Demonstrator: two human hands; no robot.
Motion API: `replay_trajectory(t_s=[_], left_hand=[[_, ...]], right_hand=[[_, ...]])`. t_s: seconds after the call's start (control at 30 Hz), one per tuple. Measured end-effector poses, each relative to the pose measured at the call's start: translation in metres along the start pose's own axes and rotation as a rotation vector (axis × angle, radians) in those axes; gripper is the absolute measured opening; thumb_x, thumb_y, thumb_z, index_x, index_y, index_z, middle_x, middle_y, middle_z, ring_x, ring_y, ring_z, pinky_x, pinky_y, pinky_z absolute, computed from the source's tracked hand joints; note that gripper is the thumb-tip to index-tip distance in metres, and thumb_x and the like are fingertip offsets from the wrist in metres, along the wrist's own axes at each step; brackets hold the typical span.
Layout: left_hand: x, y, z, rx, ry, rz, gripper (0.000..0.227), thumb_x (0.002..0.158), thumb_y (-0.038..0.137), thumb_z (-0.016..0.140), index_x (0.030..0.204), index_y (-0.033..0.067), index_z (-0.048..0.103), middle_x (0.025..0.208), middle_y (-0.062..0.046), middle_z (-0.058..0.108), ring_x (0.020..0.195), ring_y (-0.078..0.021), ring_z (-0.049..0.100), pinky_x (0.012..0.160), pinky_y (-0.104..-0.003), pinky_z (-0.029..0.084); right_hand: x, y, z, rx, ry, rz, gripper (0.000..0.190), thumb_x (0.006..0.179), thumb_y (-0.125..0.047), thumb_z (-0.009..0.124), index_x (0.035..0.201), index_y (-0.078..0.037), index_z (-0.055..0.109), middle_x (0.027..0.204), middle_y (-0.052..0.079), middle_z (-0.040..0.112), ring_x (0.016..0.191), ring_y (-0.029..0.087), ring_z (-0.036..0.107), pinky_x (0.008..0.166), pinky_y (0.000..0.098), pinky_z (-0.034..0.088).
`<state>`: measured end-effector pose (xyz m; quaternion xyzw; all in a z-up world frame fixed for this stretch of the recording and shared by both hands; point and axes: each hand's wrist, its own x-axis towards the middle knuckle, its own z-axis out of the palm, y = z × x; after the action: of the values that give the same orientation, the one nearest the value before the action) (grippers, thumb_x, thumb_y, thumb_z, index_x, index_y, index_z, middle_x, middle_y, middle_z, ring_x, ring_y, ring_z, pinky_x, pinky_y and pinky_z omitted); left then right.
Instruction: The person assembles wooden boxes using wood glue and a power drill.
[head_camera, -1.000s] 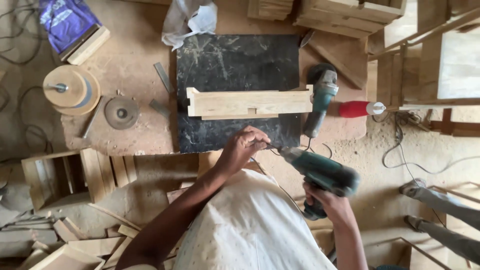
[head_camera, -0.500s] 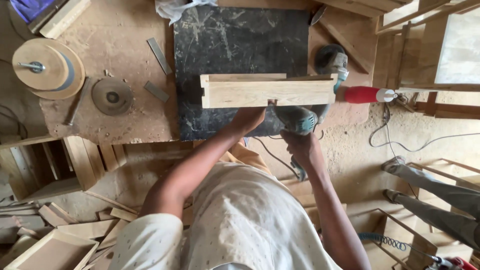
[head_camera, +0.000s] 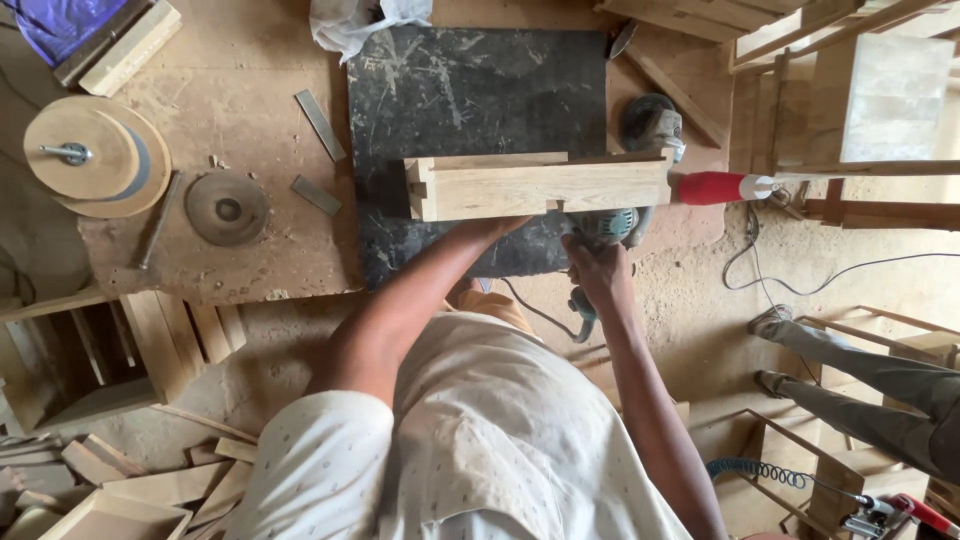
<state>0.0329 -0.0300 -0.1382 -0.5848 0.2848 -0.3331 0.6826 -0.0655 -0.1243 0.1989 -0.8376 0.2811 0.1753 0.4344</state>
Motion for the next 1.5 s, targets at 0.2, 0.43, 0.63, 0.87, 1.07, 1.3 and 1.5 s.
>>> replay_trajectory(t_s=[0.2, 0.43, 0.63, 0.87, 1.07, 1.3, 1.5], left_hand=[[-0.004, -0.01, 0.016, -0.149, -0.066, -0.386, 0.089, 0.099, 0.077, 0.022, 0.166, 0.0181, 0.022, 0.165, -0.018, 0.03, 0.148, -0.0339, 0.04, 0.117, -0.047, 0.045], [-0.027, -0.077, 0.041, 0.081, -0.002, -0.02, 0.08, 0.101, 0.07, 0.028, 0.161, 0.0188, 0.03, 0.158, -0.017, 0.04, 0.139, -0.0293, 0.05, 0.112, -0.046, 0.049], [-0.034, -0.09, 0.051, -0.14, 0.087, -0.201, 0.078, 0.106, 0.062, 0.028, 0.164, 0.011, 0.022, 0.159, -0.022, 0.033, 0.14, -0.0335, 0.046, 0.114, -0.047, 0.046], [-0.025, -0.081, 0.04, 0.048, 0.129, -0.049, 0.07, 0.107, 0.056, 0.035, 0.16, 0.0102, 0.029, 0.152, -0.02, 0.044, 0.128, -0.0284, 0.057, 0.108, -0.041, 0.052], [-0.023, -0.096, 0.047, 0.103, 0.07, 0.31, 0.067, 0.101, 0.053, 0.035, 0.154, 0.0113, 0.039, 0.147, -0.014, 0.048, 0.124, -0.0242, 0.056, 0.1, -0.039, 0.05], [-0.034, -0.149, 0.062, -0.861, -0.004, -0.035, 0.063, 0.098, 0.048, 0.045, 0.149, 0.0109, 0.045, 0.151, -0.014, 0.046, 0.136, -0.0288, 0.047, 0.108, -0.05, 0.04], [-0.037, -0.095, 0.05, -2.094, -0.013, -0.49, 0.064, 0.104, 0.046, 0.047, 0.15, 0.002, 0.044, 0.159, -0.019, 0.04, 0.151, -0.0371, 0.035, 0.126, -0.055, 0.022]], right_hand=[[0.013, 0.001, 0.004, 0.032, 0.054, -0.04, 0.026, 0.092, -0.033, 0.072, 0.086, -0.009, 0.067, 0.065, 0.003, 0.065, 0.055, 0.011, 0.06, 0.051, 0.028, 0.05], [0.017, -0.007, 0.002, -0.036, 0.041, -0.029, 0.034, 0.095, -0.036, 0.071, 0.082, -0.005, 0.068, 0.064, 0.004, 0.065, 0.053, 0.012, 0.06, 0.048, 0.0286, 0.05], [0.024, -0.006, 0.0, -0.014, 0.021, -0.071, 0.03, 0.095, -0.034, 0.07, 0.082, -0.007, 0.068, 0.065, 0.003, 0.065, 0.053, 0.011, 0.06, 0.049, 0.0273, 0.05], [0.038, -0.001, -0.008, -0.019, -0.058, 0.009, 0.029, 0.094, -0.031, 0.072, 0.081, -0.006, 0.066, 0.061, 0.004, 0.063, 0.05, 0.012, 0.06, 0.046, 0.0264, 0.05], [0.048, -0.007, -0.011, -0.042, -0.046, -0.018, 0.033, 0.095, -0.032, 0.073, 0.08, -0.003, 0.068, 0.058, 0.004, 0.061, 0.047, 0.012, 0.058, 0.042, 0.0279, 0.047], [0.037, -0.053, -0.008, -0.122, -0.064, -0.059, 0.028, 0.1, -0.024, 0.066, 0.085, 0.0, 0.065, 0.055, 0.006, 0.056, 0.043, 0.015, 0.054, 0.037, 0.0297, 0.045], [0.044, -0.045, -0.004, -0.16, -0.083, -0.114, 0.019, 0.1, -0.019, 0.062, 0.096, -0.001, 0.065, 0.059, 0.005, 0.058, 0.044, 0.013, 0.056, 0.036, 0.027, 0.047]])
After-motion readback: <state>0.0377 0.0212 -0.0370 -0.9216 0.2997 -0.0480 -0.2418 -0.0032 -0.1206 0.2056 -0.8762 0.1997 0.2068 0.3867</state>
